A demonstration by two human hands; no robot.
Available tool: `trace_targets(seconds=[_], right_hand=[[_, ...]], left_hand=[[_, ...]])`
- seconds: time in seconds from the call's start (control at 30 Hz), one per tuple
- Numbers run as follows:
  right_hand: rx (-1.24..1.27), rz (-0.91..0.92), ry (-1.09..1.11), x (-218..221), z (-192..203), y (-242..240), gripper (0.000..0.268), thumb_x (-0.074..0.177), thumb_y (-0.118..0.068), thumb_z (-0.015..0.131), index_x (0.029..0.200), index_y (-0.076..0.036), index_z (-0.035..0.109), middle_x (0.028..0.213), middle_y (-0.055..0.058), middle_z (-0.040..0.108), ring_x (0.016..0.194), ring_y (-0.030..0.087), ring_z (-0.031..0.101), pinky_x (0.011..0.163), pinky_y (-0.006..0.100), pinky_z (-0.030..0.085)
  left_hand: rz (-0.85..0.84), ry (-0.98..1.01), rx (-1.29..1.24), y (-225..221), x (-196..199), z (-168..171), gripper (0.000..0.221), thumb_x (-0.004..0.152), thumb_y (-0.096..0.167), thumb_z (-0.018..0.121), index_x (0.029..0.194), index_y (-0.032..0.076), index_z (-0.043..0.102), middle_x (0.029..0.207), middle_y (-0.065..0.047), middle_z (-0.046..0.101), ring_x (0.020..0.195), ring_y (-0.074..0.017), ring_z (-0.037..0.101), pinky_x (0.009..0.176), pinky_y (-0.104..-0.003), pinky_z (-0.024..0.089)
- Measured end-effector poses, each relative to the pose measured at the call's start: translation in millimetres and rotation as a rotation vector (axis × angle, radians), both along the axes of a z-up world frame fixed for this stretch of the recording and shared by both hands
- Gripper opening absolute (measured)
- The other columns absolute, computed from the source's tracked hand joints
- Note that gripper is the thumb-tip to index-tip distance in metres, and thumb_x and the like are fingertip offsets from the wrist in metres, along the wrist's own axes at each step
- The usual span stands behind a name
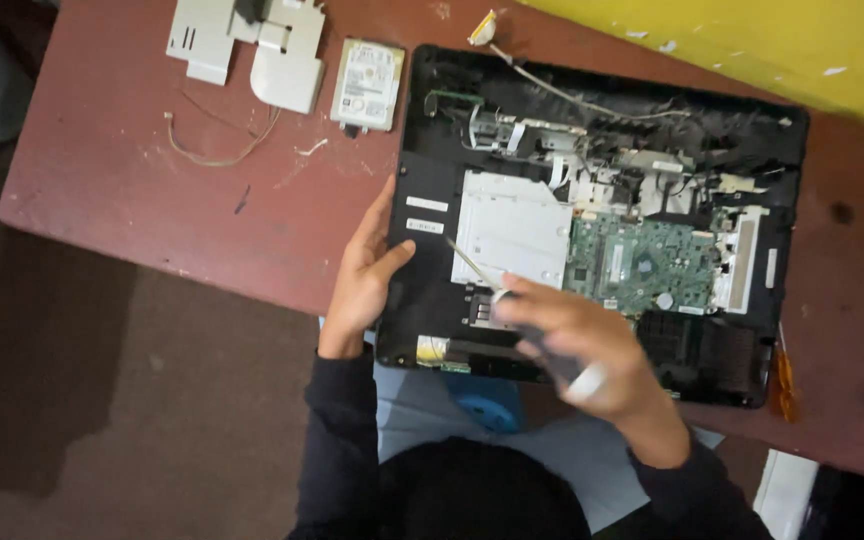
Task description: Disassembling a laptop by removing screws with a screwdriver, disconnecting ribbon cables, and extracting internal components like the optical drive and RAM.
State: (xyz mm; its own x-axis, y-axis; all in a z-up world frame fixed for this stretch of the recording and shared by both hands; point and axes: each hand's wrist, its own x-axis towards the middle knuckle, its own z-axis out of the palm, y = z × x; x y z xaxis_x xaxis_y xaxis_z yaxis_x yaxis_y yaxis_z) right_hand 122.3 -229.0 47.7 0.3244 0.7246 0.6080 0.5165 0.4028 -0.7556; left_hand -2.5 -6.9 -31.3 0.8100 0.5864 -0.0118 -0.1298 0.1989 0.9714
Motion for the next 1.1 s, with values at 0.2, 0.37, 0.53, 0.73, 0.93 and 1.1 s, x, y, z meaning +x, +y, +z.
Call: trace_targets(seconds=[0.2, 0.37, 0.53, 0.73, 0.93, 1.1], right_hand=[[-0.121, -0.018, 0.186, 56, 24, 0, 0.054, 0.107, -0.002, 0.058, 0.144, -0.021, 0.023, 0.113, 0.029, 0.069, 0.104, 0.041, 0.076, 0.096, 0.042, 0.069], [-0.354, 0.049, 0.213, 86, 38, 26, 0.067, 0.111, -0.008, 0.054, 0.160, -0.014, 0.009, 0.118, 0.029, 0.066, 0.114, 0.038, 0.069, 0.110, 0.048, 0.061], [-0.614, 0.100, 0.304, 102, 37, 54, 0.077, 0.106, -0.020, 0.055, 0.162, -0.014, 0.002, 0.124, 0.027, 0.066, 0.119, 0.033, 0.066, 0.097, 0.039, 0.057], [-0.743, 0.112, 0.325, 112, 44, 77, 0.071, 0.105, -0.023, 0.051, 0.160, -0.013, 0.008, 0.125, 0.024, 0.068, 0.105, 0.030, 0.070, 0.090, 0.040, 0.060], [-0.845, 0.233, 0.373, 124, 37, 98, 0.055, 0.106, -0.014, 0.048, 0.150, -0.011, 0.016, 0.119, 0.024, 0.068, 0.097, 0.031, 0.073, 0.086, 0.041, 0.066], [-0.861, 0.292, 0.269, 119, 42, 107, 0.058, 0.104, -0.009, 0.052, 0.151, -0.009, 0.018, 0.117, 0.023, 0.070, 0.100, 0.030, 0.074, 0.084, 0.037, 0.066]], left_hand=[[-0.047, 0.065, -0.005, -3, -1, 11, 0.066, 0.101, 0.003, 0.052, 0.162, 0.010, 0.028, 0.170, -0.012, 0.027, 0.161, -0.0255, 0.019, 0.130, -0.039, 0.021], [-0.001, 0.094, 0.045, -8, 0, 4, 0.067, 0.100, 0.004, 0.051, 0.162, 0.010, 0.027, 0.171, -0.012, 0.024, 0.162, -0.0272, 0.017, 0.132, -0.042, 0.016], [0.006, 0.129, 0.064, -8, 0, 11, 0.066, 0.101, 0.006, 0.050, 0.162, 0.013, 0.027, 0.172, -0.011, 0.023, 0.162, -0.0287, 0.015, 0.132, -0.044, 0.015], [0.011, 0.082, 0.052, -9, 2, 11, 0.066, 0.100, 0.003, 0.050, 0.161, 0.009, 0.028, 0.170, -0.014, 0.026, 0.161, -0.0288, 0.019, 0.132, -0.042, 0.019], [0.050, 0.077, 0.070, -10, 2, 10, 0.062, 0.102, 0.006, 0.053, 0.161, 0.010, 0.032, 0.170, -0.012, 0.029, 0.161, -0.0282, 0.023, 0.131, -0.043, 0.023], [0.067, 0.089, 0.063, -12, 3, 17, 0.059, 0.104, 0.006, 0.051, 0.160, 0.011, 0.033, 0.170, -0.011, 0.030, 0.161, -0.0300, 0.023, 0.131, -0.044, 0.025]])
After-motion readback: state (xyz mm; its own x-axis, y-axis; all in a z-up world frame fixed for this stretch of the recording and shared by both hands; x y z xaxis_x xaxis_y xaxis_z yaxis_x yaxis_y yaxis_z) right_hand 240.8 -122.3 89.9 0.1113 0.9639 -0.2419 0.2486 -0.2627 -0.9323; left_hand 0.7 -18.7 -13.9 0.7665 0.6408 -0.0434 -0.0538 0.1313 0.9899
